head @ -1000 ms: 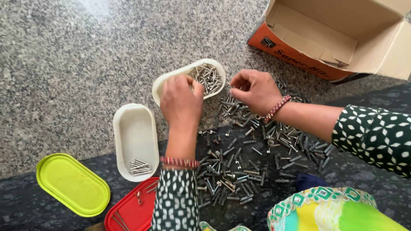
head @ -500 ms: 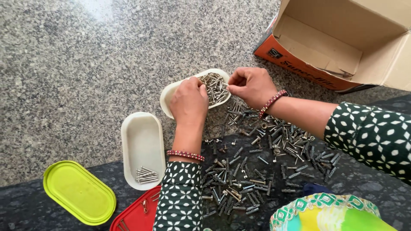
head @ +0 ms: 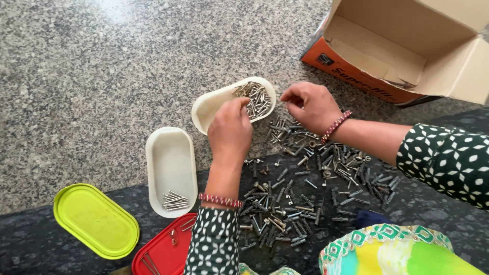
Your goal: The person picks up screws and washers from a pile on the floor, fits the washers onto the screws, and places the assembled hardware into separate plastic containers.
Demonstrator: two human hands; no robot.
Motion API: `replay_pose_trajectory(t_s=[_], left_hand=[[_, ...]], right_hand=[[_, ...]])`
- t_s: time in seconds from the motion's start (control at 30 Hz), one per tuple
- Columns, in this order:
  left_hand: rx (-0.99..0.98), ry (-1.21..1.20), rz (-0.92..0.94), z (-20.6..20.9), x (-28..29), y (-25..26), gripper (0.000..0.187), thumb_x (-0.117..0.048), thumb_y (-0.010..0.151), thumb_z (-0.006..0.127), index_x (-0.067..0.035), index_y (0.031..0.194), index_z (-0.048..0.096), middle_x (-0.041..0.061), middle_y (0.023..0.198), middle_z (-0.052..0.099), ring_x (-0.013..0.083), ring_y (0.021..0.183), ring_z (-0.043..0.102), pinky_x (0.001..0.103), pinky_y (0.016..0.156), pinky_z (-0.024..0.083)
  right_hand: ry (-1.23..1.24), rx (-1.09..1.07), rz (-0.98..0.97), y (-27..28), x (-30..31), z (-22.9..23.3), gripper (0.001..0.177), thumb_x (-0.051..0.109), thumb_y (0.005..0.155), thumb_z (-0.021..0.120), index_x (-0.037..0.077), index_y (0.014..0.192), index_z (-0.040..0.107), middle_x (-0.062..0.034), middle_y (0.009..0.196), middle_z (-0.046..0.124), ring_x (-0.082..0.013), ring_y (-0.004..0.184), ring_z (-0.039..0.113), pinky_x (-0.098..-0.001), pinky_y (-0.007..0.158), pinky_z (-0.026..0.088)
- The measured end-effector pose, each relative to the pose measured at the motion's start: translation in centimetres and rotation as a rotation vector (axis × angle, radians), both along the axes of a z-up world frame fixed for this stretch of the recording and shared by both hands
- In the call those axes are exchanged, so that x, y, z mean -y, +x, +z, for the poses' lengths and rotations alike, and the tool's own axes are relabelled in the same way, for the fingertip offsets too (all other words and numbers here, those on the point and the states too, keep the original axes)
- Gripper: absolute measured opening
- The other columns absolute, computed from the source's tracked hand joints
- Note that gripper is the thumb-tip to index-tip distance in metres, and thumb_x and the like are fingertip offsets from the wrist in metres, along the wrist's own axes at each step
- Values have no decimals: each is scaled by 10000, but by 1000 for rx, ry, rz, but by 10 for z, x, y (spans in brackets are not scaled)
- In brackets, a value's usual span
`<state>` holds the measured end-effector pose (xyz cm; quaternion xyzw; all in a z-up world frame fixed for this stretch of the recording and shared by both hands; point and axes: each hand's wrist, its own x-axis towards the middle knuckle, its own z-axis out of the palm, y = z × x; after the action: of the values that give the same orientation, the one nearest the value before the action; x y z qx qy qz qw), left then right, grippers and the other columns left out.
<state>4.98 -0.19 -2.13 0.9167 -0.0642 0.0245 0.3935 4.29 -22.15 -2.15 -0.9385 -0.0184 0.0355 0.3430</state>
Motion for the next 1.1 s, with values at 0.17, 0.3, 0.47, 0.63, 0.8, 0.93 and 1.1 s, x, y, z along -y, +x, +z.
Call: replay_pose_trajectory(t_s=[0.17,0.3,0.47,0.63,0.8,0.93,1.1], left_hand=[[-223,-46,-59,7,2,-34,234,-227,898,664,-173,1120,712,47,989,734,267,897,720,432,808,556],[-75,95,-162,-9,12,-54,384,-162,791,686,-162,1174,698,95,1016,658,310,975,670,461,814,539],[-244,260,-219,-16,16,-71,213,-173,812,694,-187,1023,720,84,1060,614,291,1074,639,454,882,535],[-290,262,-155,-19,9,-75,225,-173,869,669,-217,1083,721,73,1111,636,286,1081,644,452,912,530],[-373,306,-103,-23,10,-68,342,-129,869,666,-206,1202,678,94,1189,606,285,1153,604,449,977,496],[-457,272,-60,-23,17,-71,500,-63,812,661,-234,1281,631,101,1278,529,306,1270,489,467,1071,394],[-495,213,-153,-36,1,-59,555,-41,810,641,-295,1303,633,76,1334,518,290,1331,462,460,1125,358]], right_hand=[[-124,-37,107,-22,21,4,131,115,882,726,76,1005,744,-71,971,713,-177,847,729,-316,804,602],[-222,-34,245,-41,31,10,229,149,831,748,101,1055,744,-81,1123,681,-259,1029,678,-393,899,556],[-215,-22,330,-68,32,6,390,162,795,768,91,1172,696,-102,1266,621,-319,1215,568,-446,1031,470],[-286,-47,360,-98,31,12,424,157,773,769,99,1187,693,-117,1316,593,-325,1248,539,-454,1052,450],[-432,-62,303,-88,28,13,405,146,830,733,119,1231,684,-92,1304,615,-312,1268,547,-443,1100,453],[-292,14,33,-90,-3,-6,459,97,838,697,159,1292,669,-115,1353,589,-337,1295,527,-448,1102,450],[-468,252,213,-107,-38,-26,658,56,715,688,217,1351,654,-144,1453,515,-359,1361,430,-520,1100,333]])
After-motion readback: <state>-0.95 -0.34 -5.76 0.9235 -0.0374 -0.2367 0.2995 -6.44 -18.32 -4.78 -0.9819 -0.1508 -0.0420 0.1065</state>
